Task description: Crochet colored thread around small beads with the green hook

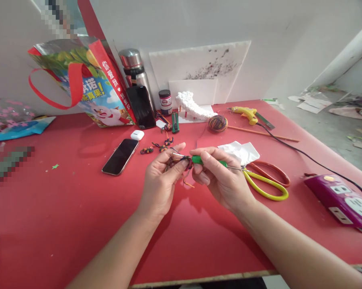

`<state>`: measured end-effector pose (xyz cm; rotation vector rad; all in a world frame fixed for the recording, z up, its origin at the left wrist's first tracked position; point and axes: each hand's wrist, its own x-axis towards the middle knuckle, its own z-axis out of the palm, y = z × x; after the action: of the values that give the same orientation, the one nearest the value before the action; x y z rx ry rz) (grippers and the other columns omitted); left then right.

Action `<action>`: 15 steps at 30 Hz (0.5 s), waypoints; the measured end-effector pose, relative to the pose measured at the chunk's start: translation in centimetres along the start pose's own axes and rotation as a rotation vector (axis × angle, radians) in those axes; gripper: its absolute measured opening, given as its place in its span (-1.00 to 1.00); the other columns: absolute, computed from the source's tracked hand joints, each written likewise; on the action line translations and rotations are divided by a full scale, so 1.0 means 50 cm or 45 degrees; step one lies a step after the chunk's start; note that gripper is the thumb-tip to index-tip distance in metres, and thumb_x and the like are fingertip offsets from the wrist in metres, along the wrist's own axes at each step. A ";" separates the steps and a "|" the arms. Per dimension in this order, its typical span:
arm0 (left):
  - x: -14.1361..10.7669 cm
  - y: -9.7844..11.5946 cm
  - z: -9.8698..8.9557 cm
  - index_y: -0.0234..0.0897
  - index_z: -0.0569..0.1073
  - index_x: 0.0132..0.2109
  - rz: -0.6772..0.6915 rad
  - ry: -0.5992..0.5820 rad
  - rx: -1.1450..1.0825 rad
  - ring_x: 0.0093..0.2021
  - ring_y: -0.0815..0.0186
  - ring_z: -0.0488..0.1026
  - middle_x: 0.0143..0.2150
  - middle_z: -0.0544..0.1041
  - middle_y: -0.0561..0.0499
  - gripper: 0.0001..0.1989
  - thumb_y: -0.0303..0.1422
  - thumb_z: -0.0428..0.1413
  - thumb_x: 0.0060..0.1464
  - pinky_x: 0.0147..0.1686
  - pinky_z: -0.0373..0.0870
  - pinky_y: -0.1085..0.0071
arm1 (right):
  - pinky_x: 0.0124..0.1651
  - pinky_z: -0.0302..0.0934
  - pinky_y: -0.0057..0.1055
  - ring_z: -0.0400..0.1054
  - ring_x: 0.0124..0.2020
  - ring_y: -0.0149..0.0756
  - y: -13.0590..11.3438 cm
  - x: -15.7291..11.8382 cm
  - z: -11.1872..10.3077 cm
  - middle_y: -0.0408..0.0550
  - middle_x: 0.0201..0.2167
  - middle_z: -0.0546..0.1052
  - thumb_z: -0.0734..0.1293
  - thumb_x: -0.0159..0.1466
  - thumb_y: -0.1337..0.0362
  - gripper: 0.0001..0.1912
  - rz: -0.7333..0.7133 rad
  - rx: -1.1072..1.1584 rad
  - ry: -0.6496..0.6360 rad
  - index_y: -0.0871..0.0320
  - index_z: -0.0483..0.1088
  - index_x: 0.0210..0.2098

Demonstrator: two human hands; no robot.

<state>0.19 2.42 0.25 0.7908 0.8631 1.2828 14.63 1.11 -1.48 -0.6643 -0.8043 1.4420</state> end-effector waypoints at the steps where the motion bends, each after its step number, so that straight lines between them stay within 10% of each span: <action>1: 0.000 0.000 -0.002 -0.16 0.79 -0.14 0.014 0.008 0.012 -0.41 0.50 0.47 -0.39 0.56 0.12 -0.67 -0.42 0.55 -0.13 -0.35 0.47 0.60 | -0.47 0.28 -0.38 0.18 -0.60 -0.50 -0.001 0.000 -0.001 -0.18 -0.52 0.55 0.61 0.26 0.07 -0.76 0.031 0.009 -0.024 0.10 0.71 -0.22; 15: -0.001 0.010 -0.013 -0.12 0.81 -0.20 0.150 -0.051 0.088 -0.35 0.36 0.57 -0.37 0.70 0.01 -0.68 -0.37 0.60 -0.19 -0.26 0.58 0.47 | -0.52 0.21 -0.39 0.32 -0.56 -0.41 -0.017 0.005 -0.034 -0.08 -0.47 0.62 0.63 0.28 0.14 -0.83 0.033 -0.034 -0.396 0.05 0.78 -0.17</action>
<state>-0.59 2.45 0.37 0.9307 0.8419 1.3417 16.47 1.47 -1.77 -0.4770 -1.0601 1.5828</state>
